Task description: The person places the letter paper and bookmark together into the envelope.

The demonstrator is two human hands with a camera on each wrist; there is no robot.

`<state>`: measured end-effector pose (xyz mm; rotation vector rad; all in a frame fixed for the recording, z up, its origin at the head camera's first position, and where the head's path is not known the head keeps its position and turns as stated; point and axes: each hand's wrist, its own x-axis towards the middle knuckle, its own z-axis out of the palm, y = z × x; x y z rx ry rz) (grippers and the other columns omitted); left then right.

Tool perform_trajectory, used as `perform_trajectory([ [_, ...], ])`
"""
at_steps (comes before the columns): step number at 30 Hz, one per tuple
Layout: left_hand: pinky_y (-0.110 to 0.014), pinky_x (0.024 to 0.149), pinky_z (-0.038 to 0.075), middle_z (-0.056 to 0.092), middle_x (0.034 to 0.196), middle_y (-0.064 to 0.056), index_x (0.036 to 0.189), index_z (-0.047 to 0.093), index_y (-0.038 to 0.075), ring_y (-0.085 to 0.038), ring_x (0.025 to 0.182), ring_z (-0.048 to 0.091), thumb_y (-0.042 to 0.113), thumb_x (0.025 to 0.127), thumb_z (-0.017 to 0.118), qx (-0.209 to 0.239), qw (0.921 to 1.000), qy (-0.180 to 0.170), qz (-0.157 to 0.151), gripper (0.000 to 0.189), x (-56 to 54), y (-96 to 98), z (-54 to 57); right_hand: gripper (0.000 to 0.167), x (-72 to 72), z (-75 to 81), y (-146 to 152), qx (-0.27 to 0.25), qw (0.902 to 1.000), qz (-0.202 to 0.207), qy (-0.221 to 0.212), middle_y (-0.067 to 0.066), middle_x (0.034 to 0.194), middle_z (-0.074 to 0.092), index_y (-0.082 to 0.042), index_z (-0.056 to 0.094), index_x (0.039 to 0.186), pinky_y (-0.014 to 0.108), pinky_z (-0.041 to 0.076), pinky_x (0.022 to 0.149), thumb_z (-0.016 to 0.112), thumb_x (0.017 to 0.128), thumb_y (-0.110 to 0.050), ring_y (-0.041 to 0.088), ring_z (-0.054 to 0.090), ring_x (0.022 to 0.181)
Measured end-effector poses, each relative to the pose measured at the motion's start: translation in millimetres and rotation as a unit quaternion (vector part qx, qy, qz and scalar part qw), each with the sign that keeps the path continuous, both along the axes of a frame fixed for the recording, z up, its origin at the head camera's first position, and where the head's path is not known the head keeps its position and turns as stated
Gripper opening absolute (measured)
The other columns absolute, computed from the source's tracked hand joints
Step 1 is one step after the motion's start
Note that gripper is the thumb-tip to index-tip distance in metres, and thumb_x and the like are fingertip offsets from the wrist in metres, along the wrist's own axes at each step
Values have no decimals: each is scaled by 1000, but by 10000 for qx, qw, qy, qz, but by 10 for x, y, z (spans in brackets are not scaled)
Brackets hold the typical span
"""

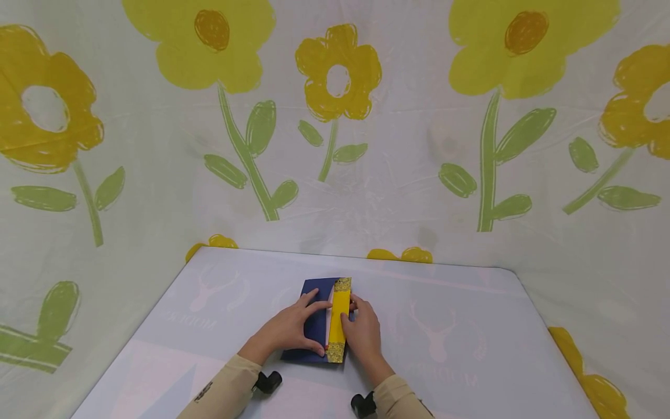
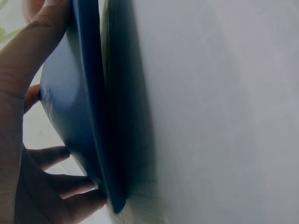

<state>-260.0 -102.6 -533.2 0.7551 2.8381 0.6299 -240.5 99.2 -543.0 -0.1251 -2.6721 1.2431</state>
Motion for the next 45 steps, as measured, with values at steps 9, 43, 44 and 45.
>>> perform_trajectory([
  [9, -60, 103, 47, 23, 167, -10, 150, 40, 49, -43, 140, 44, 77, 63, 79, 30, 10000, -25, -2, 99, 9, 0, -3, 49, 6, -15, -10, 36, 10000, -19, 31, 6, 105, 64, -4, 61, 137, 25, 44, 62, 75, 91, -13, 15, 49, 70],
  [43, -58, 103, 47, 24, 167, -11, 151, 40, 46, -43, 142, 42, 77, 63, 80, 76, 9999, 119, -85, 101, 4, -9, -3, 54, 7, -20, -90, 196, 9995, 170, 183, 8, 117, 69, -5, 59, 138, 33, 52, 76, 78, 88, -12, 16, 57, 76],
  [44, -58, 103, 47, 24, 167, -11, 151, 40, 46, -43, 142, 42, 76, 64, 80, 84, 9999, 116, -89, 101, 6, -8, -2, 54, 7, -25, -95, 216, 9994, 169, 201, 8, 117, 69, -5, 59, 138, 37, 54, 83, 78, 88, -13, 19, 60, 82],
  [45, -58, 103, 47, 24, 167, -11, 151, 40, 46, -43, 142, 41, 76, 64, 80, 83, 9999, 117, -92, 101, 7, -8, -3, 54, 10, -28, -100, 233, 9993, 173, 214, 8, 116, 69, -5, 59, 138, 42, 54, 89, 78, 88, -13, 21, 63, 90],
])
